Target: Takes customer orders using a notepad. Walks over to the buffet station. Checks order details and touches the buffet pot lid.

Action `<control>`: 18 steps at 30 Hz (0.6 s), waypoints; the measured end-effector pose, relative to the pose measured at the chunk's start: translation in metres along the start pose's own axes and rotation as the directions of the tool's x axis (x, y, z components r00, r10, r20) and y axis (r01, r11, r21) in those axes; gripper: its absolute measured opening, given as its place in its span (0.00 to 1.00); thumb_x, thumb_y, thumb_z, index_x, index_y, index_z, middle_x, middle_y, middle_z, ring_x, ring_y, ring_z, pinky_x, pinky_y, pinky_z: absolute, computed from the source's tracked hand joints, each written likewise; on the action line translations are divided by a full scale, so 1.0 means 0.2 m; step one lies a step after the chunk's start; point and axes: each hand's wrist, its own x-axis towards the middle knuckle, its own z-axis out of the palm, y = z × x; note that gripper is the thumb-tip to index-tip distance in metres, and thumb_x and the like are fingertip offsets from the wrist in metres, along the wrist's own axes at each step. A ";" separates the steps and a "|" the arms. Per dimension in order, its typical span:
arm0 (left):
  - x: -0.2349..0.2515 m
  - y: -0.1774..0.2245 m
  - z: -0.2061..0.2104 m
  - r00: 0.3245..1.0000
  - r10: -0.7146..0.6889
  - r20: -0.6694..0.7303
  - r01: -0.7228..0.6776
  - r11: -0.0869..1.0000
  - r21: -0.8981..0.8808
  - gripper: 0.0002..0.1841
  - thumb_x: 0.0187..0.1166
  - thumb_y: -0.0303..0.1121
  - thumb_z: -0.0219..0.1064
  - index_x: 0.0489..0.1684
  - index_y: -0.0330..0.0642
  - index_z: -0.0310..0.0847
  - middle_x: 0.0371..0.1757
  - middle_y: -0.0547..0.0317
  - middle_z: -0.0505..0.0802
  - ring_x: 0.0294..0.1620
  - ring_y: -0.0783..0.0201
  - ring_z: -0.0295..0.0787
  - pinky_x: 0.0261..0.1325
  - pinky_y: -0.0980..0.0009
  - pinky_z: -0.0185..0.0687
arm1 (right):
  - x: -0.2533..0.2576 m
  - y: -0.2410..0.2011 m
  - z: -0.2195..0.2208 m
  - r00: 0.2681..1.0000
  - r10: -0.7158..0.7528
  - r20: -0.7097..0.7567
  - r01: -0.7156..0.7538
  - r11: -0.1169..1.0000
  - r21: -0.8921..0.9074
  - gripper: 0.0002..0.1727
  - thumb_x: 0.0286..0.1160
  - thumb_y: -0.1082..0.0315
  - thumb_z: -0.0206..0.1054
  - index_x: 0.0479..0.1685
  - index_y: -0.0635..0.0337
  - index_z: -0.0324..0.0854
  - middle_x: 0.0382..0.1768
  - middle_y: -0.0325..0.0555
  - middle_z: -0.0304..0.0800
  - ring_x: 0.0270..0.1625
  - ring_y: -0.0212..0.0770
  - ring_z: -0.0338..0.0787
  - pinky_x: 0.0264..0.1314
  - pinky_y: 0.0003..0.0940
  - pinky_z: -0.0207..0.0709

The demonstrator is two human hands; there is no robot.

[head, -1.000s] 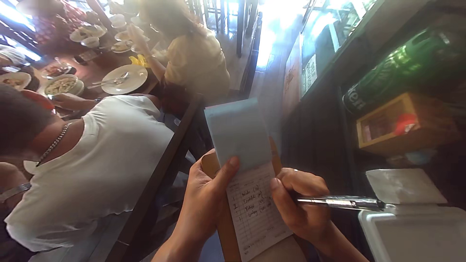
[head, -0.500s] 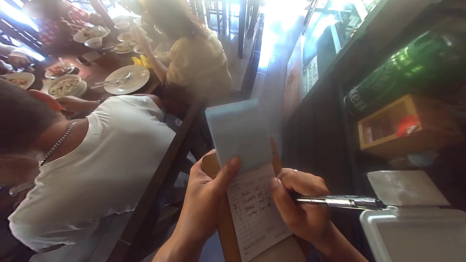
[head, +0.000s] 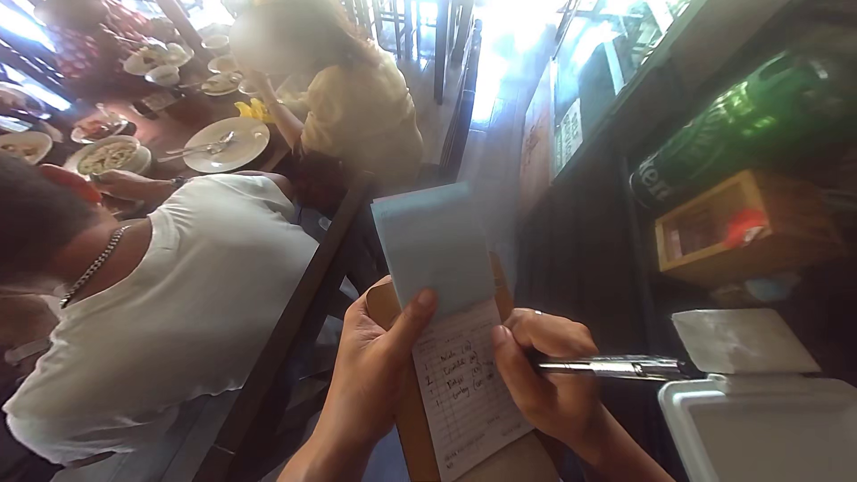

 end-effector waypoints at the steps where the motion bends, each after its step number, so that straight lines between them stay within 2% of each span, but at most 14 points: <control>1: 0.00 0.00 0.00 1.000 0.000 0.000 0.000 1.000 -0.002 0.11 0.79 0.35 0.71 0.52 0.40 0.87 0.37 0.42 0.95 0.33 0.56 0.97 0.37 0.62 0.97 | 0.00 0.00 0.00 1.000 0.001 0.000 -0.001 1.000 -0.002 0.19 0.78 0.72 0.62 0.14 0.55 0.67 0.13 0.33 0.68 0.19 0.20 0.70 0.21 0.14 0.61; 18: -0.01 0.00 -0.03 1.000 -0.006 -0.018 0.006 1.000 -0.014 0.11 0.79 0.35 0.71 0.52 0.39 0.86 0.37 0.41 0.95 0.32 0.55 0.97 0.37 0.62 0.97 | -0.01 0.00 0.03 1.000 0.007 0.012 -0.006 1.000 -0.004 0.19 0.78 0.71 0.62 0.15 0.55 0.67 0.14 0.32 0.69 0.19 0.19 0.69 0.21 0.14 0.60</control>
